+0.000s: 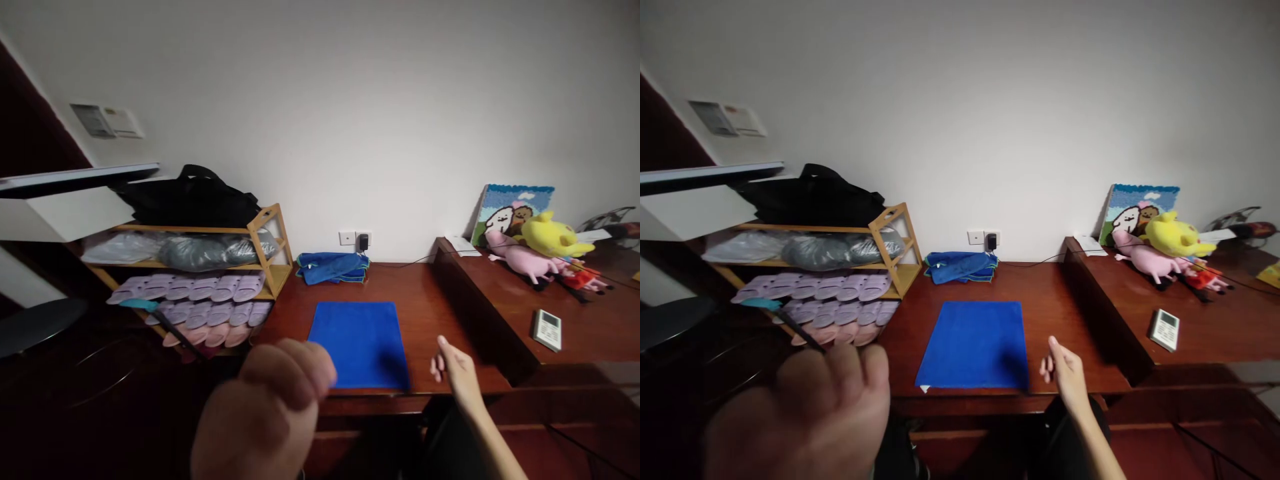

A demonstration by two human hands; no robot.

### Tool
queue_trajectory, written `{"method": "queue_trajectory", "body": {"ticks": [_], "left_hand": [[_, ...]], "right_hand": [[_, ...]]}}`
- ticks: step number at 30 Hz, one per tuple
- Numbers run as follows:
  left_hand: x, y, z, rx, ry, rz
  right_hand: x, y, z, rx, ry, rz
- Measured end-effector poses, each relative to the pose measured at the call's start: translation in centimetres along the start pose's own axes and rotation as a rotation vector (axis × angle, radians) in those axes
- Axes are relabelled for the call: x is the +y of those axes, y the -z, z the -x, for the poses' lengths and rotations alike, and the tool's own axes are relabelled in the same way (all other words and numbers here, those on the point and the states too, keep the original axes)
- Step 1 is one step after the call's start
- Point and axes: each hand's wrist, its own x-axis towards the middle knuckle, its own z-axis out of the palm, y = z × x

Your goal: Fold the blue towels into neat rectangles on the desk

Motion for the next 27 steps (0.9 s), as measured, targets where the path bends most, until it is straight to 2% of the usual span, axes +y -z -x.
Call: {"method": "queue_trajectory", "body": {"ticks": [1,3,5,6,7,8,10,12,17,21,24,26,27], "left_hand": [[-1.9,-1.0,-0.7,0.005,-0.019,0.022],[-7.1,-3.3,-1.4,-0.029,-0.016,0.029],[-13.5,-4.9,-1.0,-0.210,0.113,-0.187],[-16.9,-5.3,-0.4,-0.339,0.140,-0.338],[-20.1,-5.5,0.4,-0.499,0.132,-0.494],[-23.0,-5.3,1.2,-0.584,0.133,-0.544],[-27.5,-4.4,3.0,-0.672,0.132,-0.619],[-30.5,-3.3,4.7,-0.707,0.132,-0.676],[-34.3,-1.2,8.0,-0.826,0.009,-0.943],[-35.8,-0.5,9.3,-0.824,-0.017,-0.974],[-35.1,-0.9,8.4,-0.784,0.056,-0.880],[-33.0,-2.2,6.7,-0.681,0.153,-0.793],[-31.3,-3.0,5.5,-0.611,0.212,-0.735]], "right_hand": [[2.1,0.1,-1.1,-0.023,-0.002,0.062],[6.4,0.2,-3.0,-0.017,0.021,0.215],[10.5,0.0,-4.4,-0.022,0.068,0.374],[12.2,-0.2,-4.8,-0.040,0.098,0.449],[13.7,-0.6,-5.3,-0.064,0.131,0.517],[14.8,-1.1,-5.6,-0.087,0.167,0.582],[16.4,-2.2,-6.5,-0.121,0.241,0.713],[17.1,-3.5,-7.7,-0.138,0.287,0.849],[16.3,-6.6,-12.9,-0.207,0.211,1.108],[16.2,-8.4,-16.5,-0.240,0.114,1.179],[17.4,-9.0,-17.3,-0.238,0.075,1.193],[18.2,-9.1,-17.2,-0.235,0.067,1.203],[18.5,-9.1,-17.1,-0.233,0.067,1.204]]}}
